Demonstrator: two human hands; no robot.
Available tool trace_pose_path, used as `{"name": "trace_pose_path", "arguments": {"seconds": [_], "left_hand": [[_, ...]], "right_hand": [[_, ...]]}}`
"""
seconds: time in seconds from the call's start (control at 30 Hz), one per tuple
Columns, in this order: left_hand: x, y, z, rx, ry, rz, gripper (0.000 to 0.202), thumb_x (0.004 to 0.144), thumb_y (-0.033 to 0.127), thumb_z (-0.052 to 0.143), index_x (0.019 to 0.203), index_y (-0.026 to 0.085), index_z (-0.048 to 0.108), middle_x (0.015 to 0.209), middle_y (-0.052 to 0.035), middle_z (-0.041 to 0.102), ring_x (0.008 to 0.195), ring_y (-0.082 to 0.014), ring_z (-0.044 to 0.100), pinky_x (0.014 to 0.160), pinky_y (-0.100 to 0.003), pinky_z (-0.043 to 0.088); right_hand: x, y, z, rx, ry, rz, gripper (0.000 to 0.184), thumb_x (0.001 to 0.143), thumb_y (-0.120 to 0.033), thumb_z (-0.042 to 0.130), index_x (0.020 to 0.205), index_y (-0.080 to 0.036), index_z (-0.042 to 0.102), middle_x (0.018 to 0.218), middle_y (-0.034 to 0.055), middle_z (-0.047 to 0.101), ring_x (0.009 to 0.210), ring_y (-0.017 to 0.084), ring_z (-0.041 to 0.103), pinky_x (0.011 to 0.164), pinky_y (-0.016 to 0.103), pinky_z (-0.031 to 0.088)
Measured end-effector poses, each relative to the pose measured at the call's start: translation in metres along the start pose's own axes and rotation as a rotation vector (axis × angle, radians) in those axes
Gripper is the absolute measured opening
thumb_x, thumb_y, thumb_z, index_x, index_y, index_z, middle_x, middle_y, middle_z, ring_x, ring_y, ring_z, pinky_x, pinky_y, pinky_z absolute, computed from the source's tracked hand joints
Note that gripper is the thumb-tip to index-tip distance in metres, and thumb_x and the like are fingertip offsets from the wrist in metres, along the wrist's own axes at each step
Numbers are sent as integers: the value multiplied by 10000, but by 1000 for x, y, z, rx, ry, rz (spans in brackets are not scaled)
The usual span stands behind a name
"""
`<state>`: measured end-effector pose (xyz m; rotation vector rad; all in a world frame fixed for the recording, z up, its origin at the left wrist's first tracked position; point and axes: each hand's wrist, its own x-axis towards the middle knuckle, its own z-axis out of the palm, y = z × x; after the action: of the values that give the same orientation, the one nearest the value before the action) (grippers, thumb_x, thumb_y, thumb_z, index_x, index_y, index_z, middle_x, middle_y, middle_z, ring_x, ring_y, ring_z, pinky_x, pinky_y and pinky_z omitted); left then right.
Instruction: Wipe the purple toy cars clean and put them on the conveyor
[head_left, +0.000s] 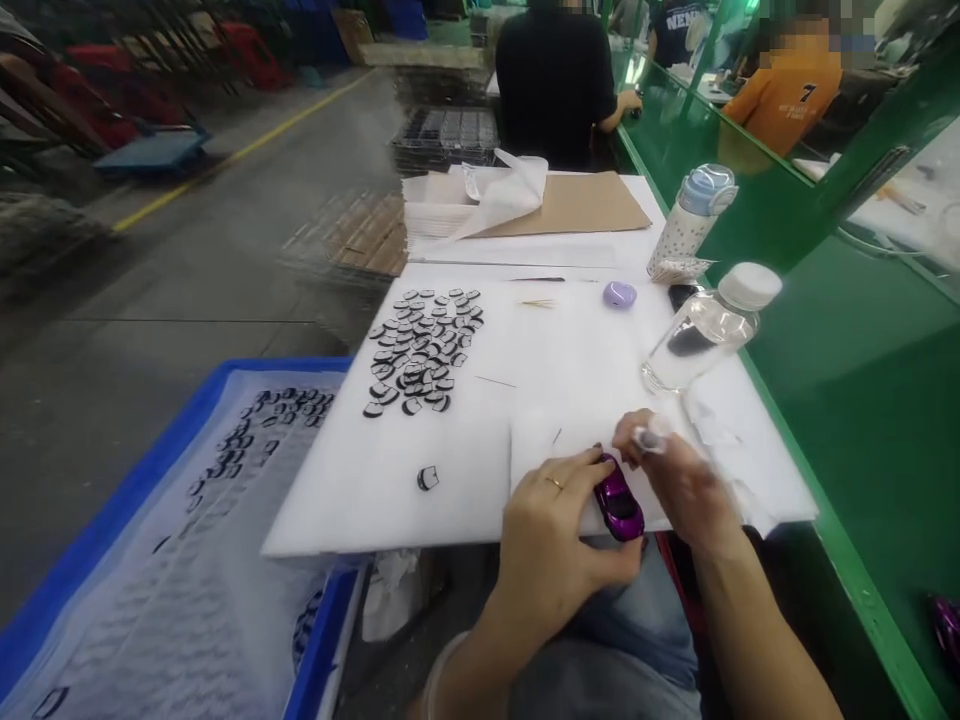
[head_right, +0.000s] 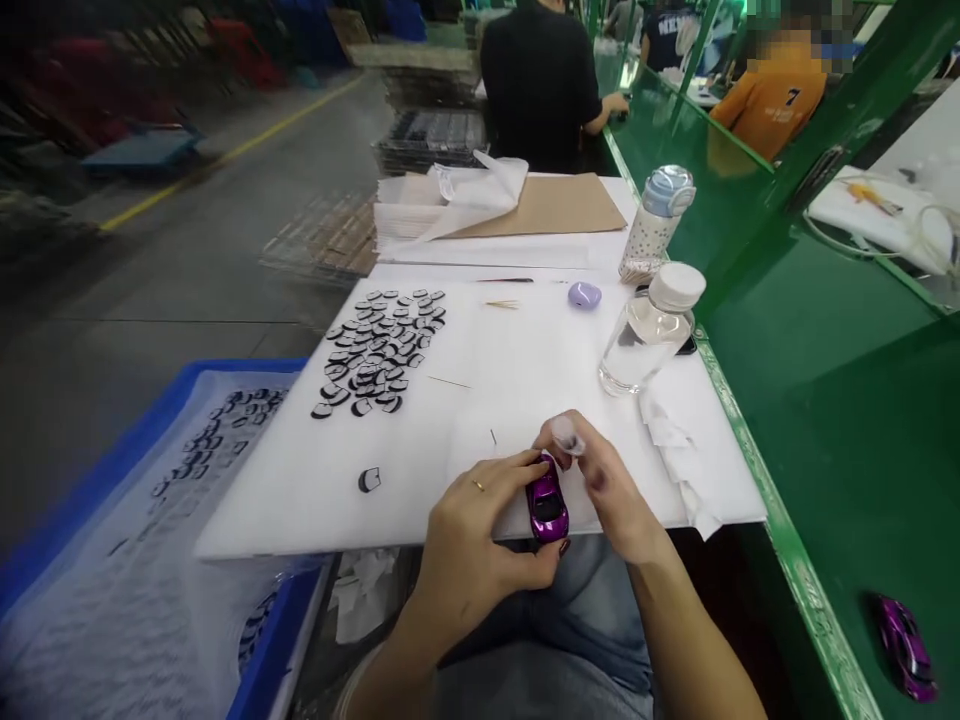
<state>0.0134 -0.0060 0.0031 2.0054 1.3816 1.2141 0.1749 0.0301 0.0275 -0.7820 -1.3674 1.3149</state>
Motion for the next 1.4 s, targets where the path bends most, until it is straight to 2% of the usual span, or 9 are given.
{"name": "trace_pose_path", "arguments": {"seconds": [0.1, 0.2, 0.37, 0.67, 0.83, 1.0, 1.13, 1.3, 1.4], "left_hand": [[2, 3, 1, -9, -4, -2, 465, 601, 211, 714, 1063, 172, 699, 1146, -95, 751, 1006, -290, 718, 867, -477, 605], [3, 4, 0, -2, -2, -7, 441, 624, 223, 703, 1062, 174, 700, 1140, -91, 753, 998, -284, 721, 859, -476, 610], [4, 4, -1, 0, -8, 0, 439, 632, 224, 716, 1068, 181, 689, 1137, -86, 754, 985, -277, 721, 848, -467, 615], [3, 2, 0, 11, 8, 11, 430, 618, 235, 721, 1044, 181, 694, 1123, -93, 758, 977, -285, 725, 834, -472, 617], [2, 2, 1, 28, -4, 18, 443, 617, 237, 718, 1055, 174, 698, 1129, -94, 757, 988, -285, 725, 845, -477, 614], [2, 2, 0, 26, -6, 22, 436, 619, 234, 712, 1046, 148, 707, 1120, -108, 757, 991, -288, 724, 834, -473, 614], [2, 2, -1, 30, -19, 17, 444, 619, 231, 729, 1055, 157, 697, 1130, -105, 756, 1001, -290, 723, 838, -474, 614], [1, 1, -1, 29, -26, 13, 453, 621, 248, 747, 1066, 187, 680, 1145, -92, 754, 1004, -297, 724, 835, -479, 615], [1, 1, -1, 23, -23, 11, 451, 621, 260, 752, 1060, 189, 678, 1148, -94, 753, 1004, -302, 724, 833, -486, 614]], "right_hand": [[-4, -11, 1, 264, -52, -61, 660, 831, -831, 393, 614, -210, 450, 580, -18, 373, 550, 139, 329, 573, 321, 327], [-5, -21, 5, 557, -118, -32, 680, 828, -801, 415, 544, -196, 288, 458, -52, 169, 448, 107, 184, 481, 303, 238], [1, -13, 12, 712, -149, 10, 638, 841, -741, 404, 533, -197, 280, 423, -51, 148, 414, 95, 153, 443, 299, 183], [3, -12, 14, 666, -181, 32, 646, 788, -767, 428, 525, -204, 250, 399, -55, 112, 395, 96, 129, 433, 293, 175], [2, -12, 14, 603, -182, 15, 629, 789, -768, 385, 544, -209, 235, 417, -53, 113, 399, 104, 130, 447, 296, 196], [1, -12, 15, 519, -146, -15, 637, 776, -785, 370, 540, -207, 242, 425, -45, 113, 402, 116, 178, 453, 302, 215], [-2, -16, 21, 474, -128, -63, 628, 775, -759, 431, 518, -211, 264, 421, -47, 145, 408, 114, 196, 484, 310, 213], [-11, -22, 23, 372, -133, -55, 637, 854, -664, 549, 509, -211, 266, 428, -50, 207, 435, 117, 207, 520, 321, 230], [-16, -23, 21, 318, -133, -41, 655, 851, -699, 566, 527, -205, 282, 441, -44, 238, 459, 124, 230, 536, 319, 243]]}}
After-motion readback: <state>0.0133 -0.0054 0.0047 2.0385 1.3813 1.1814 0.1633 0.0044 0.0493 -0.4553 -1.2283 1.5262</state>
